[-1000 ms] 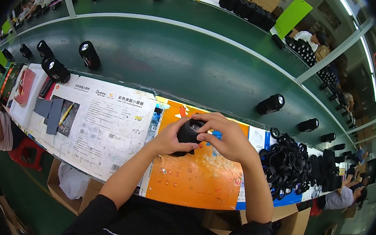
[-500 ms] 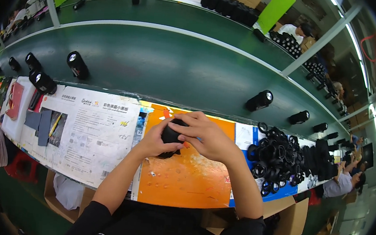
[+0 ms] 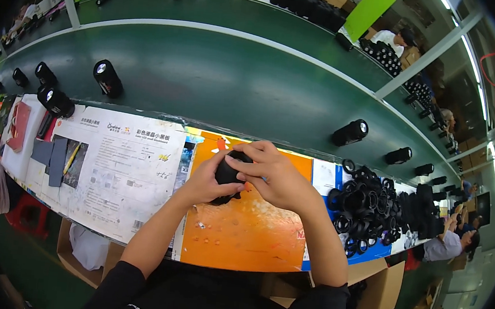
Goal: The person assembles cylindrical electronic components by hand, fitting rubber rings and plastic housings onto the components on a factory production line.
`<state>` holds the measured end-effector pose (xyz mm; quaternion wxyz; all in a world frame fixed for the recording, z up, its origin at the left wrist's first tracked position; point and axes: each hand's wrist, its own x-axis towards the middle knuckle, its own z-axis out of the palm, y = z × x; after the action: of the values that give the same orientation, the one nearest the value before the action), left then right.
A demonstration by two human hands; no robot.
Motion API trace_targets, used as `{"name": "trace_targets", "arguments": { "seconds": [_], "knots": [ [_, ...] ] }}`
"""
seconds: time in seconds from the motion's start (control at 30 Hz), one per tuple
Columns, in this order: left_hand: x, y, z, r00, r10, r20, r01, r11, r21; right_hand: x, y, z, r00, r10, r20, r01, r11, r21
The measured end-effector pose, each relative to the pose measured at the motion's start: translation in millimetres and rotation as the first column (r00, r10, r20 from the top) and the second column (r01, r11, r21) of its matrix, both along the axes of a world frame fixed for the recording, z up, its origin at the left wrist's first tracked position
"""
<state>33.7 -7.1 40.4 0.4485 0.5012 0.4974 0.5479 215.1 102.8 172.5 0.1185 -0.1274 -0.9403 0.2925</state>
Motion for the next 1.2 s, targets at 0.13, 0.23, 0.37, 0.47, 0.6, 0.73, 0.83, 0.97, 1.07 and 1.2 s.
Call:
{"name": "trace_targets", "arguments": {
  "seconds": [0.13,0.23,0.37,0.47,0.6,0.73,0.83,0.97,1.07,1.2],
  "knots": [
    [-2,0,-2,1.0,0.002,0.026,-0.001,1.0,-0.009,-1,0,-7,1.0,0.002,-0.008,-0.001,1.0,0.022],
    [-3,-1,0,1.0,0.009,-0.014,-0.009,1.0,0.001,0,-3,-14,0.999,-0.015,-0.043,0.015,1.0,0.011],
    [-1,-1,2,1.0,0.022,-0.018,-0.022,0.999,0.029,3,-4,-19,0.998,-0.037,-0.044,0.039,0.999,0.026],
    [1,-1,3,0.998,0.017,-0.062,-0.016,1.0,0.019,8,-5,-24,0.997,-0.051,-0.065,0.051,0.999,-0.009],
    [2,-2,-8,0.998,0.027,0.056,-0.03,0.999,0.043,9,-7,-23,0.996,-0.024,-0.081,0.032,0.994,0.101],
    [2,-2,-10,0.999,0.002,0.043,-0.004,0.998,0.056,7,-4,-8,0.996,-0.026,-0.089,0.032,0.997,0.069],
    [2,-2,-16,0.999,-0.026,-0.027,0.028,0.996,0.081,-20,2,-1,0.99,-0.124,-0.065,0.124,0.992,-0.01],
    [3,-5,-22,0.999,0.028,0.021,-0.028,0.999,0.034,-74,15,-42,0.99,-0.14,-0.006,0.138,0.984,-0.109],
    [7,-1,-21,1.0,-0.006,0.015,0.006,0.999,0.036,-77,19,-60,0.981,-0.143,0.131,0.143,0.99,0.007],
    [4,-6,-28,0.999,0.026,0.044,-0.029,0.997,0.076,-85,11,-63,0.898,-0.22,0.38,0.279,0.954,-0.106]
  ]
}}
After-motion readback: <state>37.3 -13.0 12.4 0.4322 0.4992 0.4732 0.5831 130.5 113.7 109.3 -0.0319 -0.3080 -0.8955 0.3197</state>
